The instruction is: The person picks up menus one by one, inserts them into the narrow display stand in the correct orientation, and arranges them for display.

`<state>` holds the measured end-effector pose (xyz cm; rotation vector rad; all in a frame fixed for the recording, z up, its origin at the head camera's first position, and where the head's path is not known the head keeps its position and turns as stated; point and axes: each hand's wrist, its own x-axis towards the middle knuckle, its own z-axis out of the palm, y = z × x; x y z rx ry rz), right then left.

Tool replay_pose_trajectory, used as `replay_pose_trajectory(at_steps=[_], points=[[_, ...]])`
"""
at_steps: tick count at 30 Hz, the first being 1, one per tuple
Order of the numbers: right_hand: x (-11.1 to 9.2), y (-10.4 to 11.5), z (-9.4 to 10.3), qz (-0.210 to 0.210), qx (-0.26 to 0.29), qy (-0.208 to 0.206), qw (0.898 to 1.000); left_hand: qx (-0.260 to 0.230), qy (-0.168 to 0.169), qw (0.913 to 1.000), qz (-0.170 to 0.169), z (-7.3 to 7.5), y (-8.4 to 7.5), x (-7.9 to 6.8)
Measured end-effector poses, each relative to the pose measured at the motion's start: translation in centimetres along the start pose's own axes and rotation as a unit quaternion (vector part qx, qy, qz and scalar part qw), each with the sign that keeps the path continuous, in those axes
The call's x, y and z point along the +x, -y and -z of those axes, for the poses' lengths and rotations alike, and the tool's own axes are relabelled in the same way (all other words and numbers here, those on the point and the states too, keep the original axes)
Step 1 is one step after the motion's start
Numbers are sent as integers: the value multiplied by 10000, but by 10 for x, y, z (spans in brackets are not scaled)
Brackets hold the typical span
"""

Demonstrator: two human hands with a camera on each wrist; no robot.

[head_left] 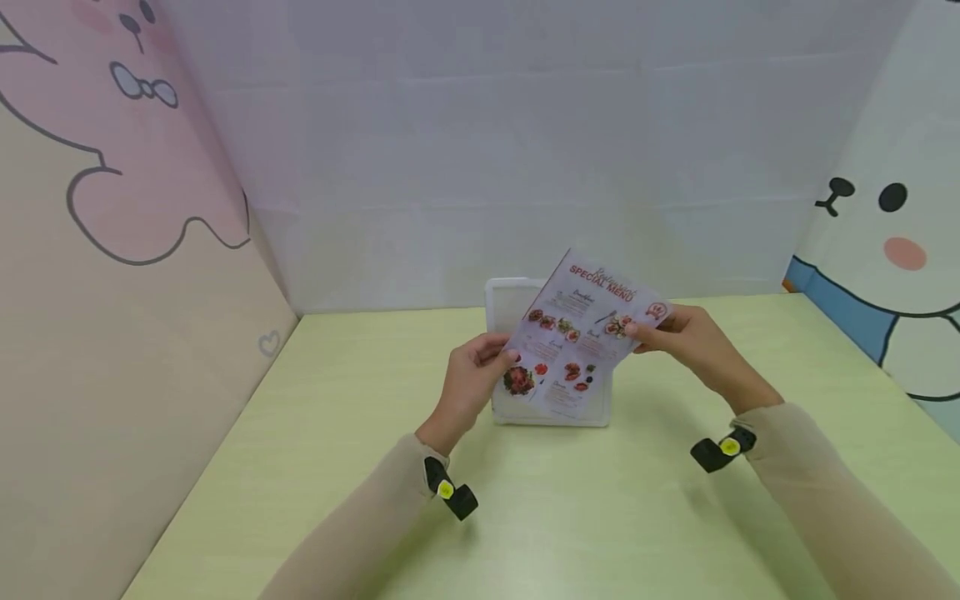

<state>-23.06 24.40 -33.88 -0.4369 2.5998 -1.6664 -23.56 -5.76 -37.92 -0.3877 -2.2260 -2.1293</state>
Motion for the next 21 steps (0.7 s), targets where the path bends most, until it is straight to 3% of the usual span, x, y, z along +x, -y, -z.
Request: replay_pose_trajectory(at_steps=[5,12,21], points=[[4,4,0,194,206,42,9996,-248,-175,9995,-93,-4,-8,5],[10,9,-6,157,202,58,9997,-490,-436,9977,-142,-7,-15,13],[18,19,-11,34,-69,190,9998,-724,-629,9932,-667,-11,-26,25]])
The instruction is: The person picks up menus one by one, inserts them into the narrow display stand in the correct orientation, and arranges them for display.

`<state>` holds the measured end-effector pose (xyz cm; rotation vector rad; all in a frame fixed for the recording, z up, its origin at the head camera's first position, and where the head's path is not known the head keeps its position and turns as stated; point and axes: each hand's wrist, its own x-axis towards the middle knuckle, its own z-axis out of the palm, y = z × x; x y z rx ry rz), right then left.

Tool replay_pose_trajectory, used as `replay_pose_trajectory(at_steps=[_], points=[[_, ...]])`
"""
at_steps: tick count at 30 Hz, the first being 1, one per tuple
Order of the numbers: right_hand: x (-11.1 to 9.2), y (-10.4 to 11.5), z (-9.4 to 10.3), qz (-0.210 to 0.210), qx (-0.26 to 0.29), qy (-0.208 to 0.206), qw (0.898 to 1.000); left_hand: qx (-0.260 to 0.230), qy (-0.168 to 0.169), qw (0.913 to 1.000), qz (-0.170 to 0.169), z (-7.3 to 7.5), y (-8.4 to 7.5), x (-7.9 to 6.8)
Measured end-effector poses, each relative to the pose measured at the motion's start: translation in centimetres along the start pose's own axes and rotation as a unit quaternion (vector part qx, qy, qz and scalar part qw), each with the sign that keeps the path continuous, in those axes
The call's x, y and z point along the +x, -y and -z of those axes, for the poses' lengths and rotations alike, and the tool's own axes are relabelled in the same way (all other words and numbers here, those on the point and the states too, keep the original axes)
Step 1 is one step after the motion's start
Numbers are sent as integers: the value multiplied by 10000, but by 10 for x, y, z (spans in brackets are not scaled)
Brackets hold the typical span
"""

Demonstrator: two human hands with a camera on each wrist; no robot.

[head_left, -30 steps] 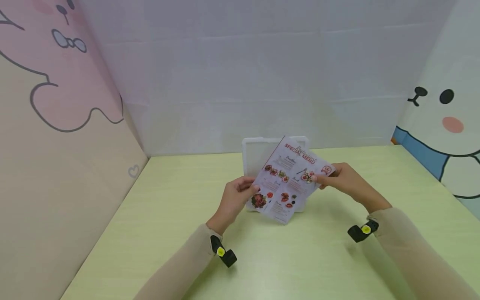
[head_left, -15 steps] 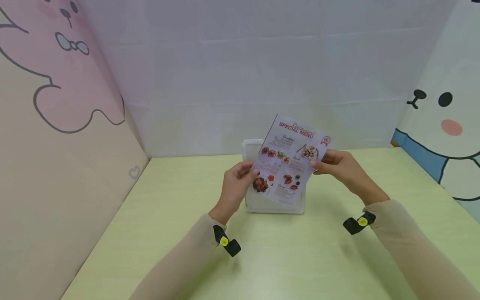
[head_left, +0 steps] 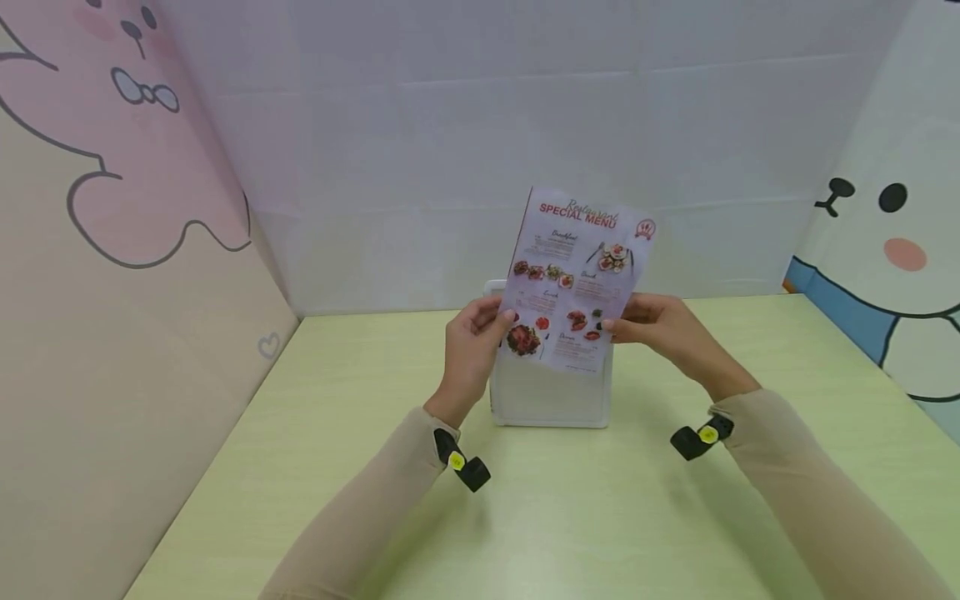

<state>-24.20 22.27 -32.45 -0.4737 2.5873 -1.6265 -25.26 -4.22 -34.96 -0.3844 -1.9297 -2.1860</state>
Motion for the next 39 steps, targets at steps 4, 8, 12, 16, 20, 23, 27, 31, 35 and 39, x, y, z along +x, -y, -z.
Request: replay_pose_trajectory(at_steps=[4,8,12,16,20,23,27,31,35,39], points=[[5,7,1,78,-77,-6,9999,-60,4,9994,-336,-2,-6,6],[10,16,3,171,-201,-174,9995,137,32,9977,-661,-2,-12,14],[15,25,6,285,-297,-523,9978,537,5,9941,-944,1,-17,23],[20,34,8,372,-353,-874,9949,810,-2,9903,-1126,3,-22,30],[25,41,9,368,-507,-1114,9918,818,67,9885,-1274,4,-26,36],[28,47,10,400,-665,-1252,9891,865,134,9867,-1370,5,-27,39],[31,54,11,498,-886,-1395,9850,1004,179,9833,-1504,7,-29,44],[34,60,12,576,-994,-1480,9823,1051,136,9816,-1590,8,-32,49],[39,65,11,736,-763,-1681,9801,1105,59,9807,-1614,8,-35,52],[42,69,8,816,-465,-1988,9755,1107,3,9800,-1653,7,-39,54]])
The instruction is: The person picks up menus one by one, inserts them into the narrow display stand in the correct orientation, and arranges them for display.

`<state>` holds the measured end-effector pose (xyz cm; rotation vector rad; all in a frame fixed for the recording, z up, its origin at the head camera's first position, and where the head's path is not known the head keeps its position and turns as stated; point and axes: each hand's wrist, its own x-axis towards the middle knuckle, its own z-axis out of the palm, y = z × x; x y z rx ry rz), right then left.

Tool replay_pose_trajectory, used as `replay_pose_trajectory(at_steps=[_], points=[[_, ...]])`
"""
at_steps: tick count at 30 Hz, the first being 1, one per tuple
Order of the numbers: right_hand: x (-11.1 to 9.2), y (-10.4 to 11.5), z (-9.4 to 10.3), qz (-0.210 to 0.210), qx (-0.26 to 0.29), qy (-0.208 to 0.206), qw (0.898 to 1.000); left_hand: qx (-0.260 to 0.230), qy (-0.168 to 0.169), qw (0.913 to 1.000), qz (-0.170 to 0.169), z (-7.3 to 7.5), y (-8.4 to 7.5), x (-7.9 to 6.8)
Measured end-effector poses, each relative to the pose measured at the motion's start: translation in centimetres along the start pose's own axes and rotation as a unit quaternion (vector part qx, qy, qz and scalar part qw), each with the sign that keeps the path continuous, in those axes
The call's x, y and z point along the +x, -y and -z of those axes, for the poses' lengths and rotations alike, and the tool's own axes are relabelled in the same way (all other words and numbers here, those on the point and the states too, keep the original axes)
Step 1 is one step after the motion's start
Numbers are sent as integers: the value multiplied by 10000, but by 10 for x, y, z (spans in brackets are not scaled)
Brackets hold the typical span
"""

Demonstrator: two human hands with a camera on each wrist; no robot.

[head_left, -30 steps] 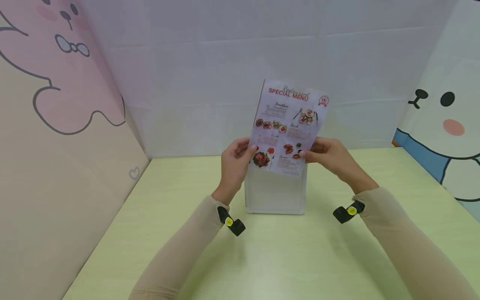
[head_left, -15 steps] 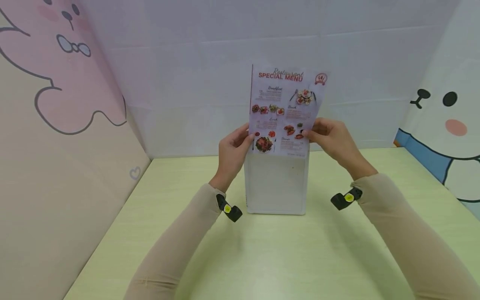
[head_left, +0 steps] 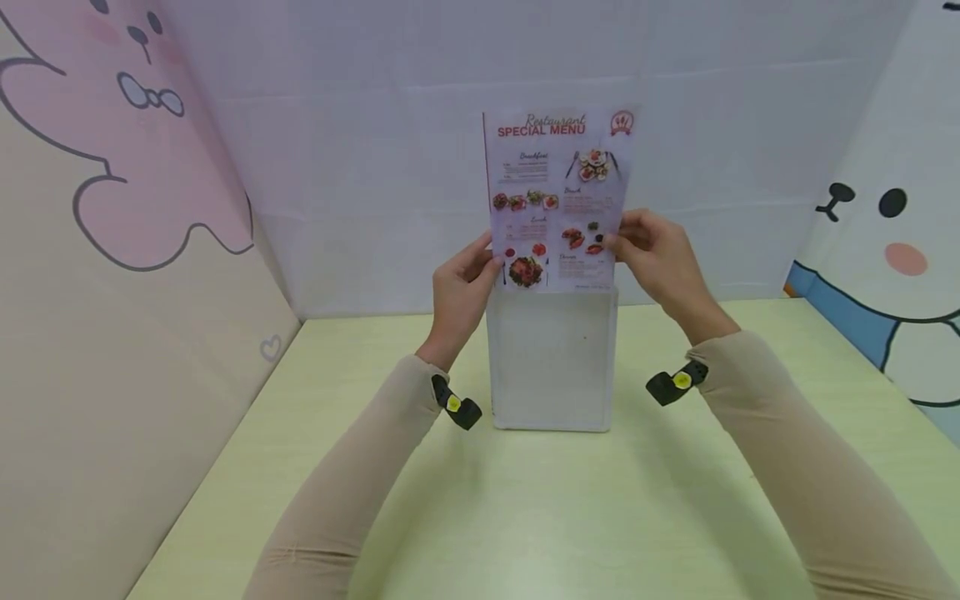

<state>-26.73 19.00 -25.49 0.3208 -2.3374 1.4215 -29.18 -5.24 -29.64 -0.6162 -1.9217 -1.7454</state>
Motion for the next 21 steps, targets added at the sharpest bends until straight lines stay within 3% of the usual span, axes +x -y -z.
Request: replay_pose_trajectory(at_steps=[10,21], points=[[5,-3,2,94,308,-315,9990,-45,-56,9999,73,-7,3,5],[10,-3,4,49,424,-365,9984,-102,-34,9997,199,-12,6,10]])
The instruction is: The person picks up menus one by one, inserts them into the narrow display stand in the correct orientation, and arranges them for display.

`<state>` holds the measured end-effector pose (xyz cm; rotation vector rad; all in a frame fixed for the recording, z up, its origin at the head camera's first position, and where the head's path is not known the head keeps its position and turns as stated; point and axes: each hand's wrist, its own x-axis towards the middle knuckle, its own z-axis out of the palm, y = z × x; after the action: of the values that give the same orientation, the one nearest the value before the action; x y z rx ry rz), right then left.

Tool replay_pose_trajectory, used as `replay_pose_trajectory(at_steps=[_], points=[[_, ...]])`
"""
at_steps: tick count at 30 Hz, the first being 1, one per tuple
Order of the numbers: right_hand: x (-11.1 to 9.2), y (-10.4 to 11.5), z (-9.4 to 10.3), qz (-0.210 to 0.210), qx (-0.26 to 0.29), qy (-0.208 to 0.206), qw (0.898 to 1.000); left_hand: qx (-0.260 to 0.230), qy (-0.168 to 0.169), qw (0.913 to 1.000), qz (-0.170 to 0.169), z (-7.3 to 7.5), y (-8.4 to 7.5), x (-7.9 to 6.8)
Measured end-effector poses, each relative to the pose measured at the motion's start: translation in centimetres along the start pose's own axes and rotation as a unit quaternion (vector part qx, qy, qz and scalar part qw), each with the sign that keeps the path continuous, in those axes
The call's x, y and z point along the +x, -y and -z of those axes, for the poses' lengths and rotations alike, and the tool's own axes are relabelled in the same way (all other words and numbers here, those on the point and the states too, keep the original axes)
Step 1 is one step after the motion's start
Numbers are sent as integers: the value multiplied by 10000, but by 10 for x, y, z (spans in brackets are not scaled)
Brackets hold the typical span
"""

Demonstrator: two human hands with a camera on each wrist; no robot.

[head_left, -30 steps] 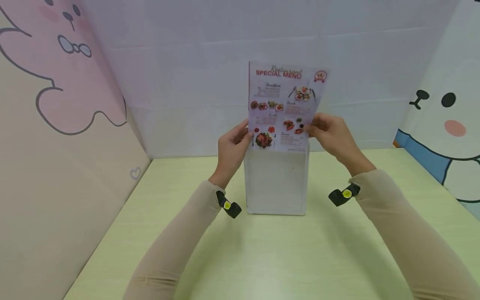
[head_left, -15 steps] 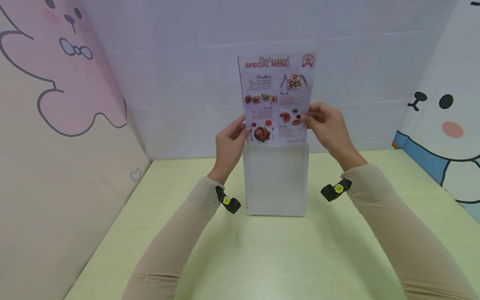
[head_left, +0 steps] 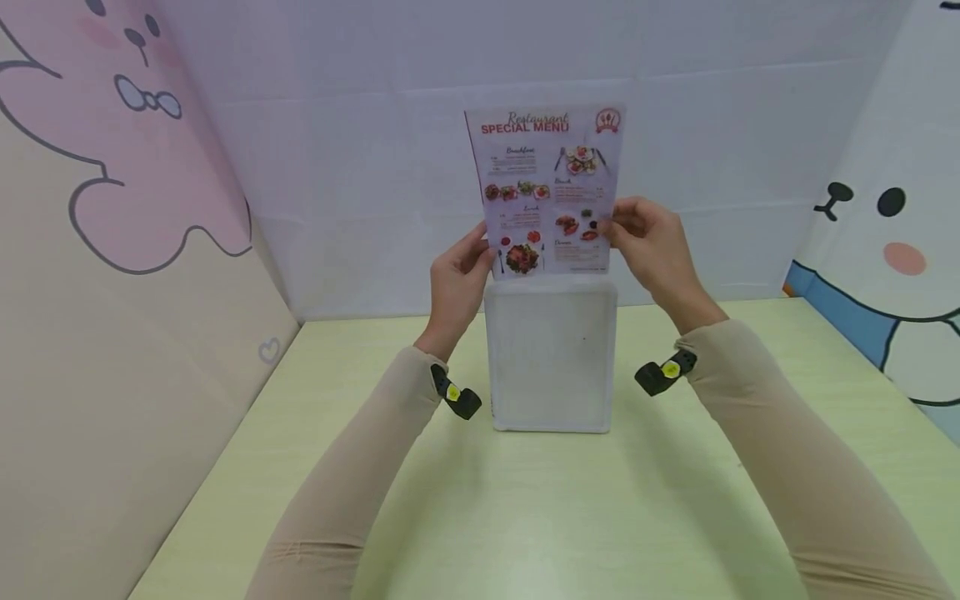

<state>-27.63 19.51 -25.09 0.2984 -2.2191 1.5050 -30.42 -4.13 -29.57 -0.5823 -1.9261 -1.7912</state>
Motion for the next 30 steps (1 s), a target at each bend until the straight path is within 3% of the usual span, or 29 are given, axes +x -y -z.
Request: replay_pose_trajectory(at_steps=[12,21,30], points=[[2,3,-1,32,-72,31,10000,73,60,9999,85,2,3,1],[2,4,0,19,-108,72,9999,128,13,9999,-48,0,3,3],[3,4,1,-139,-298,204,9992,138,122,9997,178,2,2,3]])
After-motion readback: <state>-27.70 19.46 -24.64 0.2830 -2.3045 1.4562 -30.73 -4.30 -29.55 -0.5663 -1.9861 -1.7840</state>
